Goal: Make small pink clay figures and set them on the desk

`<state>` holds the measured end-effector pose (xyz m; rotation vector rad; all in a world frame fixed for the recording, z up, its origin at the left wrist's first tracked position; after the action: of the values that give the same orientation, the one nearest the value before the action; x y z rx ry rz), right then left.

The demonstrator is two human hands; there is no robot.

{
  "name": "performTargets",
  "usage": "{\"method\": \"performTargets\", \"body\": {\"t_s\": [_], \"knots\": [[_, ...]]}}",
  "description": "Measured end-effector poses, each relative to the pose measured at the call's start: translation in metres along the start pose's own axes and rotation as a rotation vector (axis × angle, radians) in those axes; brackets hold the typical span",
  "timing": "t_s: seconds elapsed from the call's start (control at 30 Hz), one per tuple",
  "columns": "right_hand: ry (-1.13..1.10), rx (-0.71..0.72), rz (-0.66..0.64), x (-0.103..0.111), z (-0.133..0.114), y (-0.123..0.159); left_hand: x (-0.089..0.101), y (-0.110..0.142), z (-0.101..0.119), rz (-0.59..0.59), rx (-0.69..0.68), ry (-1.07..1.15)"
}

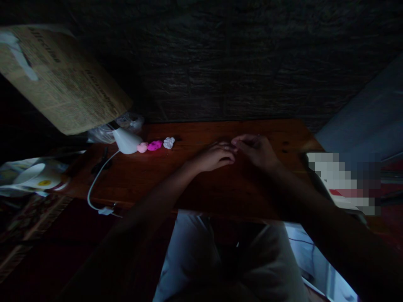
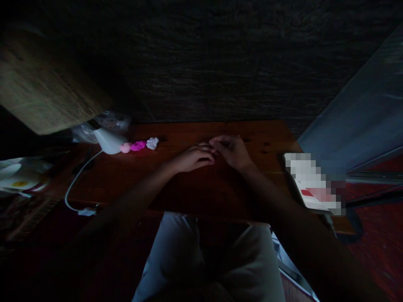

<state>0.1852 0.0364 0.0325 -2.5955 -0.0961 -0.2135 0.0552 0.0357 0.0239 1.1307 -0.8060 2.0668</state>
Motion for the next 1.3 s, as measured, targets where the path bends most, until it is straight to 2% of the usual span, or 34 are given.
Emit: {"method": "performTargets", "body": {"t_s": [0.13,0.27,0.4,0.53,0.67,0.9,1.13,1.3], "knots": [[-0.066,-0.104,0.072,0.005,0.007,0.001,0.007,0.001,0.001,0.059,0.05,0.112],[-0.12,-0.165,0.118,0.01,0.007,0.002,0.017,0.0,-0.011,0.165,0.211,0.451],[-0.142,-0.199,0.109,0.01,0.003,0.002,0.019,0.0,-0.027,0.231,0.359,0.801],[-0.132,-0.185,0.04,0.005,0.001,0.002,0.021,0.0,-0.03,0.239,0.418,1.007],[-0.108,-0.139,0.004,0.003,-0.002,0.002,0.021,0.001,-0.03,0.241,0.465,1.089],[-0.218,-0.251,0.052,0.002,0.004,0.005,0.013,0.0,-0.037,0.234,0.53,1.19],[-0.256,-0.256,0.081,0.003,0.001,0.005,0.013,0.0,-0.034,0.196,0.533,1.329],[-0.233,-0.23,0.073,0.003,-0.002,0.004,0.012,0.001,-0.036,0.22,0.559,1.299]]}}
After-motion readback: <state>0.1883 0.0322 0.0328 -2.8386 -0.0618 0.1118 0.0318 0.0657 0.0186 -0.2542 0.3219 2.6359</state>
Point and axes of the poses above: each hand's wrist, its own y-axis away from the middle knuckle, its own x-axis out of the back of the hand, z = x × y, the point moved 7 cm from there along -y, towards the middle knuckle, and after that the axes turned 13 degrees about x, right-handed, at the moved point
